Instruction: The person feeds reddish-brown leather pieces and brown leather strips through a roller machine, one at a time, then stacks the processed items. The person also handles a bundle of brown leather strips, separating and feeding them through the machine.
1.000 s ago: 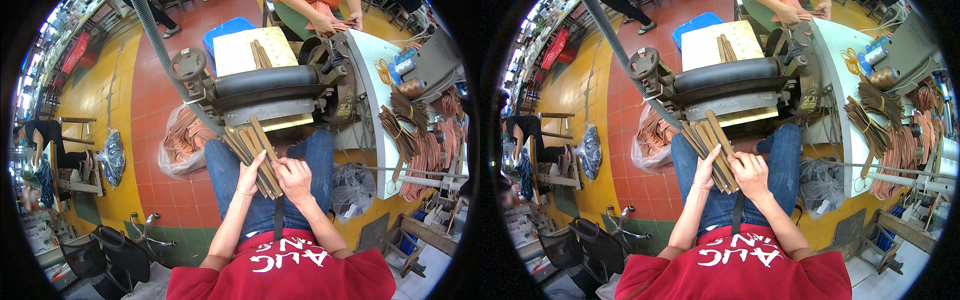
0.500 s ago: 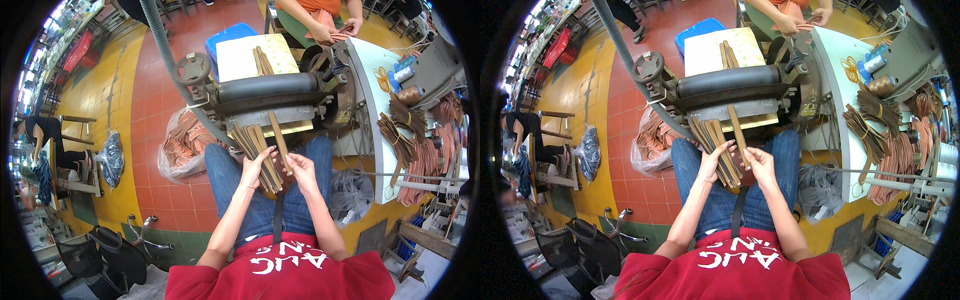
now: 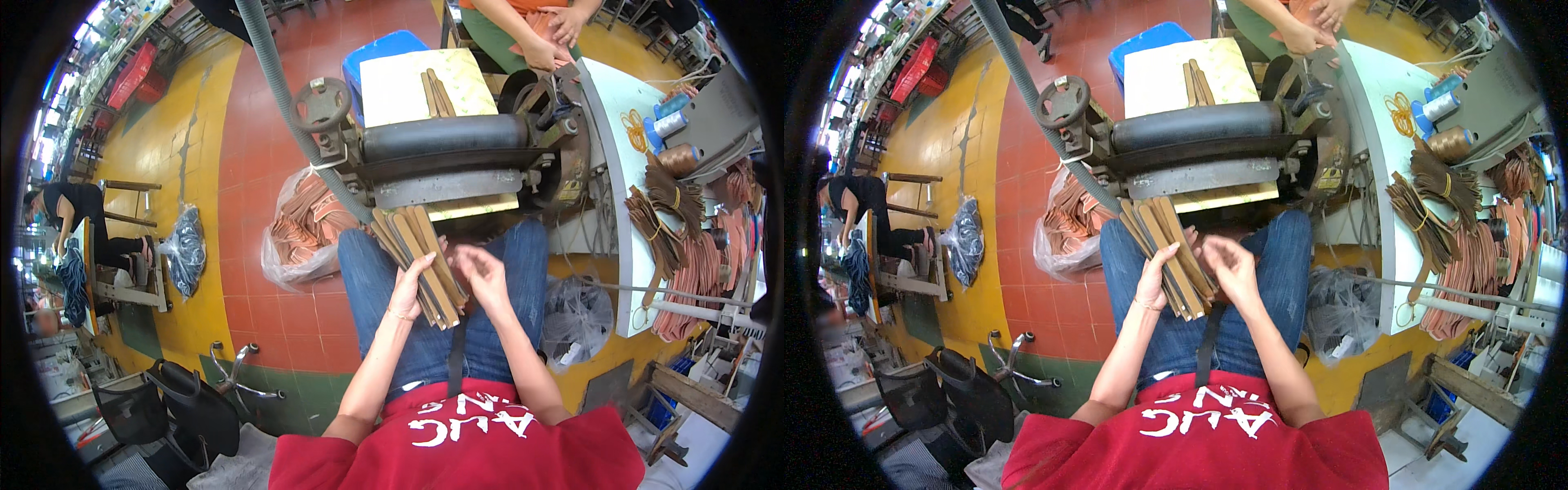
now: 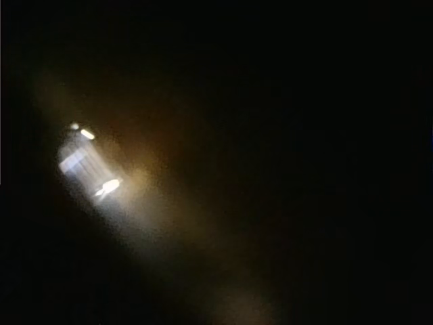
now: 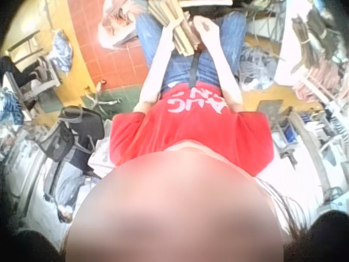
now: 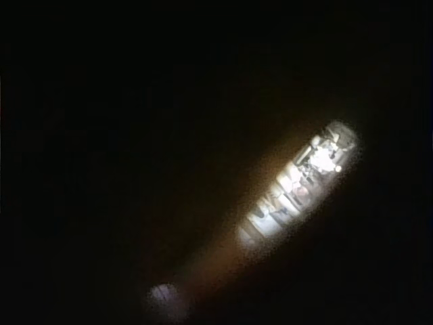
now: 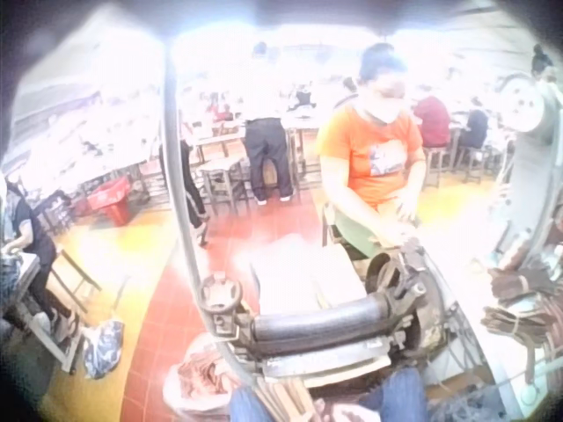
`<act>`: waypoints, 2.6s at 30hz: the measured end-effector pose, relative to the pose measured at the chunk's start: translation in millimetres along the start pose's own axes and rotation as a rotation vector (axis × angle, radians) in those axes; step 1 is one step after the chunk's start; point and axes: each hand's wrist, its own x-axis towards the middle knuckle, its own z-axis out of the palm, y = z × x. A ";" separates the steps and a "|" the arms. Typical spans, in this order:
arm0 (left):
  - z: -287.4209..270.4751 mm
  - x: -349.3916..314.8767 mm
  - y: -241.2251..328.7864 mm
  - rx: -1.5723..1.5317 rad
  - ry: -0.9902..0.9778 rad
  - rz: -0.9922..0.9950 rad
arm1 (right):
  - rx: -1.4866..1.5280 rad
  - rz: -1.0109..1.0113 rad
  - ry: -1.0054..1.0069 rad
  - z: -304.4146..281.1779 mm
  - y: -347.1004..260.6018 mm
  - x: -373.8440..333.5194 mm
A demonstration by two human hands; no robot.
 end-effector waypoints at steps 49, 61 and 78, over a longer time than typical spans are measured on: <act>3.6 -4.9 -7.5 0.123 0.012 0.029 | -0.059 0.111 -0.008 -3.5 -10.7 -25.3; -3.6 -4.1 -13.4 0.104 0.181 -0.045 | -0.150 0.054 -0.052 -6.7 -7.4 -23.7; 3.6 11.3 -9.7 0.260 0.228 0.120 | -0.147 0.054 -0.066 -12.0 -13.6 -29.6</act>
